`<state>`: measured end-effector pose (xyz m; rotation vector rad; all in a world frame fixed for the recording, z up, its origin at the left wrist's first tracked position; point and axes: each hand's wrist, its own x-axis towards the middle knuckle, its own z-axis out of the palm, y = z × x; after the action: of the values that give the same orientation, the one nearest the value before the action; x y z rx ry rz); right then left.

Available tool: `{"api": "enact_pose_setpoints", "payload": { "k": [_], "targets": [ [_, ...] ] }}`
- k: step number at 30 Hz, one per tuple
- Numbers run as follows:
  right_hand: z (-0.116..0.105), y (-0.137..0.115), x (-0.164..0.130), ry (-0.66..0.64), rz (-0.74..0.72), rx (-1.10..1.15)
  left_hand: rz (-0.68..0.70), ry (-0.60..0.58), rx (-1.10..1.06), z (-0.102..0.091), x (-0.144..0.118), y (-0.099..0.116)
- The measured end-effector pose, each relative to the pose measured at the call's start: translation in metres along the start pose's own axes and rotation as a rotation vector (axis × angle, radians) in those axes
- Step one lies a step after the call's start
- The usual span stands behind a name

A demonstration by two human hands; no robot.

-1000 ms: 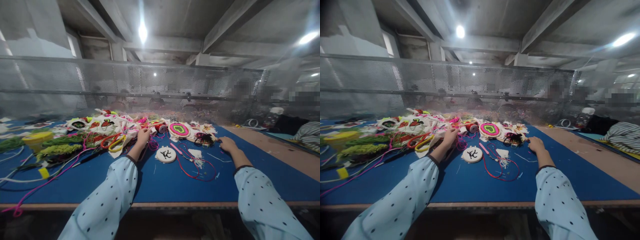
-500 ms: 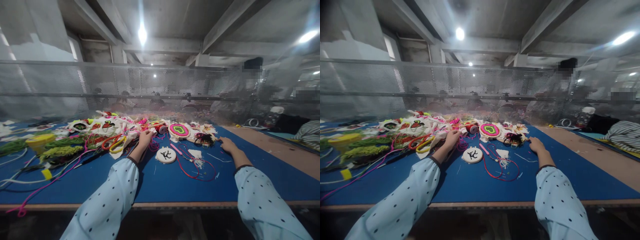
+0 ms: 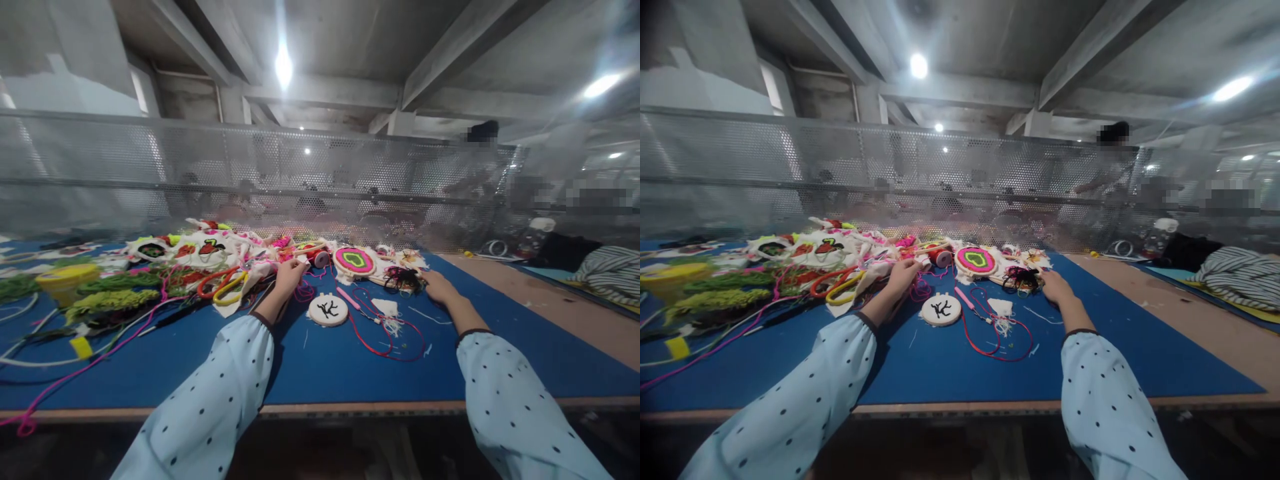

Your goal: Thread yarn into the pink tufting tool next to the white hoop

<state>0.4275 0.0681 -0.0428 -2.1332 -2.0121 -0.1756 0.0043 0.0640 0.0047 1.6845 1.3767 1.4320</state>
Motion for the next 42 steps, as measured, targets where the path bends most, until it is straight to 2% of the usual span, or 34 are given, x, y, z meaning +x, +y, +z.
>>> {"api": "enact_pose_setpoints", "payload": {
  "k": [3, 7, 12, 14, 19, 22, 25, 28, 32, 35, 38, 40, 42],
  "targets": [
    [0.0, -0.008, 0.0, -0.028, -0.032, -0.056, -0.006, -0.003, -0.002, -0.001, 0.0, 0.002],
    [-0.005, -0.012, -0.003, -0.028, -0.004, -0.079, -0.012, -0.001, -0.013, -0.002, -0.002, 0.005],
    [-0.022, -0.01, -0.017, 0.064, 0.07, -0.108, 0.015, 0.005, 0.0, -0.002, 0.0, 0.004],
    [-0.03, -0.008, -0.023, 0.107, 0.139, -0.107, 0.02, -0.002, 0.001, -0.001, 0.001, 0.002],
    [-0.047, -0.001, -0.034, 0.151, 0.416, -0.034, 0.008, -0.025, 0.012, -0.001, 0.001, 0.001],
    [-0.055, -0.004, -0.039, 0.141, 0.503, -0.005, 0.006, -0.022, 0.027, 0.0, 0.002, 0.0],
    [-0.061, -0.009, -0.046, 0.104, 0.437, -0.044, 0.013, -0.016, 0.03, -0.001, 0.004, 0.0],
    [-0.063, -0.003, -0.054, 0.078, 0.246, -0.141, 0.021, -0.022, 0.039, -0.001, 0.006, 0.0],
    [-0.072, 0.04, -0.069, 0.1, -0.043, -0.196, 0.007, -0.042, 0.007, -0.001, 0.007, -0.002],
    [-0.086, 0.083, -0.092, 0.138, -0.072, -0.181, -0.035, -0.068, -0.046, 0.0, 0.008, -0.003],
    [-0.106, 0.103, -0.129, 0.316, -0.033, -0.129, -0.082, -0.074, -0.102, 0.003, 0.008, -0.005],
    [-0.118, 0.097, -0.153, 0.503, -0.006, -0.078, -0.092, -0.066, -0.127, 0.006, 0.009, -0.006],
    [-0.127, 0.075, -0.167, 0.696, -0.011, 0.049, -0.064, -0.046, -0.125, 0.009, 0.008, -0.006]
  ]
}}
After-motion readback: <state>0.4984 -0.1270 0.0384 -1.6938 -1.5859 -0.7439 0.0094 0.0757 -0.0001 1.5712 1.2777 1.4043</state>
